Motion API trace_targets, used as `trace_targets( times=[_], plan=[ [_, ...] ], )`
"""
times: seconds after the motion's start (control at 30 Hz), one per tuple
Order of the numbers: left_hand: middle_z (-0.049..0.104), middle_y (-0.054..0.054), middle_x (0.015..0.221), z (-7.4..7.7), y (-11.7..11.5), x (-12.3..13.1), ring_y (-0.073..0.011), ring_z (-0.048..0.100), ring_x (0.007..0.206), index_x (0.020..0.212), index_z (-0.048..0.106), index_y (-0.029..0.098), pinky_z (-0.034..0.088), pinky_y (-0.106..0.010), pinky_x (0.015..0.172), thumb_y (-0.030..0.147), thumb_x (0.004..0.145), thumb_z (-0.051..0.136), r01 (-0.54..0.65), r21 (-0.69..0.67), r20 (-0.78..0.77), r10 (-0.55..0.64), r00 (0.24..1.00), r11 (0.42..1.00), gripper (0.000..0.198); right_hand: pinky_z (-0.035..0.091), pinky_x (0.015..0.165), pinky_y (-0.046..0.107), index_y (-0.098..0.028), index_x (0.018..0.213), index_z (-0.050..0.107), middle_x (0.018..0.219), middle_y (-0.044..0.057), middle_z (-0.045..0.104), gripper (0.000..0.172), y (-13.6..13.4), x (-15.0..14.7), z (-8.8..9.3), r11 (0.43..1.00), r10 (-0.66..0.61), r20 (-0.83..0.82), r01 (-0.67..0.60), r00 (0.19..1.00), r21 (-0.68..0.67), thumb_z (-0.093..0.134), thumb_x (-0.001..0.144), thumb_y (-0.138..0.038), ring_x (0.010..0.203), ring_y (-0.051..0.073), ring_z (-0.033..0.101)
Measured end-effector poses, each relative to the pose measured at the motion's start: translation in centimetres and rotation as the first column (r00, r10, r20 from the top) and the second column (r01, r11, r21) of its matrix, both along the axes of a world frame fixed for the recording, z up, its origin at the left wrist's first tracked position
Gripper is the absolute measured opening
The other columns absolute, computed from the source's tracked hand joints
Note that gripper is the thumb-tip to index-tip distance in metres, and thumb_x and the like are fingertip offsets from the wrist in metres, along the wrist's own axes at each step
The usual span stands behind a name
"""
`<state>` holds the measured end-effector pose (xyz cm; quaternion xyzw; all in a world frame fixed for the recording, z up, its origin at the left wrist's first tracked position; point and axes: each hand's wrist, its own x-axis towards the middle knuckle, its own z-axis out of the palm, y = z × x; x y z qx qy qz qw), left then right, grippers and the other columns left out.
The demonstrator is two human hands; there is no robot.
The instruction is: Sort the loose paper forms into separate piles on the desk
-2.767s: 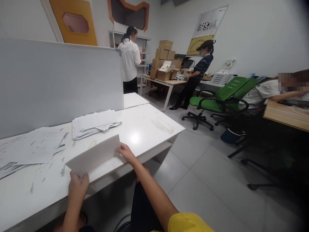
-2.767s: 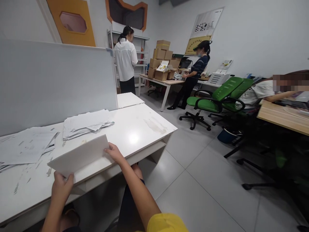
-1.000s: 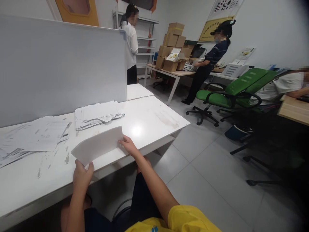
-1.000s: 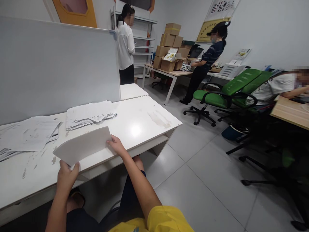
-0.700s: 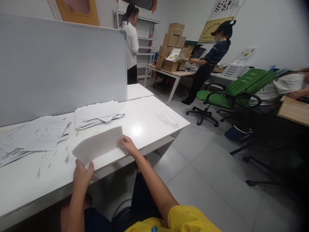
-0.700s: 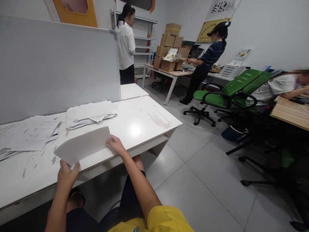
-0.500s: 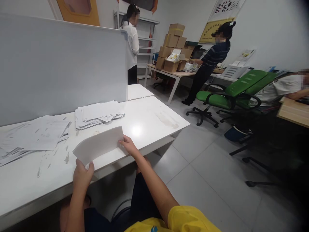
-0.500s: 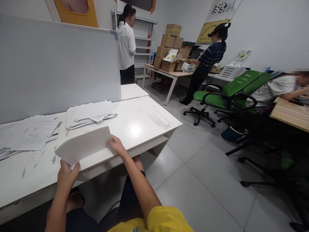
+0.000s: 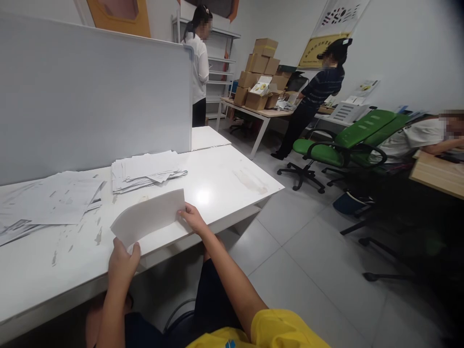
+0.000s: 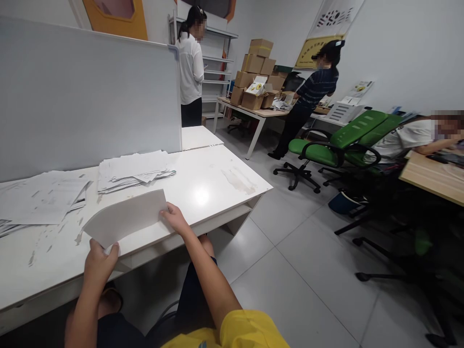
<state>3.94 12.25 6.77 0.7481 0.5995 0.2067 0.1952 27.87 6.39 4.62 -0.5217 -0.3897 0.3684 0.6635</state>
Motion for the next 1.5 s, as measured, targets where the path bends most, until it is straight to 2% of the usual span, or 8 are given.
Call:
trace_targets(
  times=[0.57, 1.0, 1.23, 1.5],
  plan=[
    [0.067, -0.021, 0.105, -0.2, -0.1, 0.0, -0.0385, 0.066, 0.099, 0.122, 0.046, 0.011, 0.052, -0.045, 0.082, 0.042, 0.082, 0.049, 0.0, -0.02, 0.03, 0.0, 1.0, 1.0, 0.051, 0.047, 0.096, 0.037, -0.023, 0.108, 0.065, 0.111, 0.002, 0.071, 0.033, 0.6, 0.2, -1.3, 1.0, 0.0, -0.016, 0.0, 1.0, 0.026, 0.057, 0.077, -0.03, 0.105, 0.023, 0.062],
    [0.067, -0.021, 0.103, -0.2, 0.0, -0.1, -0.0374, 0.067, 0.097, 0.124, 0.048, 0.009, 0.053, -0.044, 0.079, 0.041, 0.082, 0.05, 0.004, -0.016, 0.05, -0.003, 0.999, 1.0, 0.053, 0.047, 0.096, 0.037, -0.022, 0.106, 0.065, 0.109, 0.003, 0.071, 0.032, 0.4, 0.0, -0.8, 0.999, 0.014, -0.025, -0.014, 1.0, 0.036, 0.058, 0.076, -0.03, 0.103, 0.023, 0.063],
    [0.068, -0.017, 0.097, -0.3, 0.1, -0.3, -0.034, 0.067, 0.09, 0.119, 0.05, 0.012, 0.052, -0.04, 0.074, 0.04, 0.082, 0.052, -0.001, 0.006, 0.124, 0.0, 0.992, 1.0, 0.046, 0.048, 0.093, 0.036, -0.023, 0.104, 0.065, 0.104, 0.002, 0.071, 0.03, 0.4, -0.1, -0.6, 1.0, -0.004, -0.003, 0.004, 1.0, 0.02, 0.056, 0.076, -0.03, 0.103, 0.023, 0.061],
    [0.067, -0.015, 0.106, -0.6, 0.4, -0.9, -0.0329, 0.065, 0.099, 0.12, 0.052, 0.016, 0.052, -0.042, 0.082, 0.045, 0.087, 0.049, 0.006, 0.019, 0.199, -0.01, 0.98, 1.0, 0.045, 0.048, 0.08, 0.032, -0.022, 0.092, 0.065, 0.089, 0.0, 0.067, 0.022, 0.2, -0.1, -0.7, 1.0, -0.016, 0.066, 0.017, 0.998, -0.002, 0.053, 0.076, -0.031, 0.088, 0.02, 0.06]
  ],
)
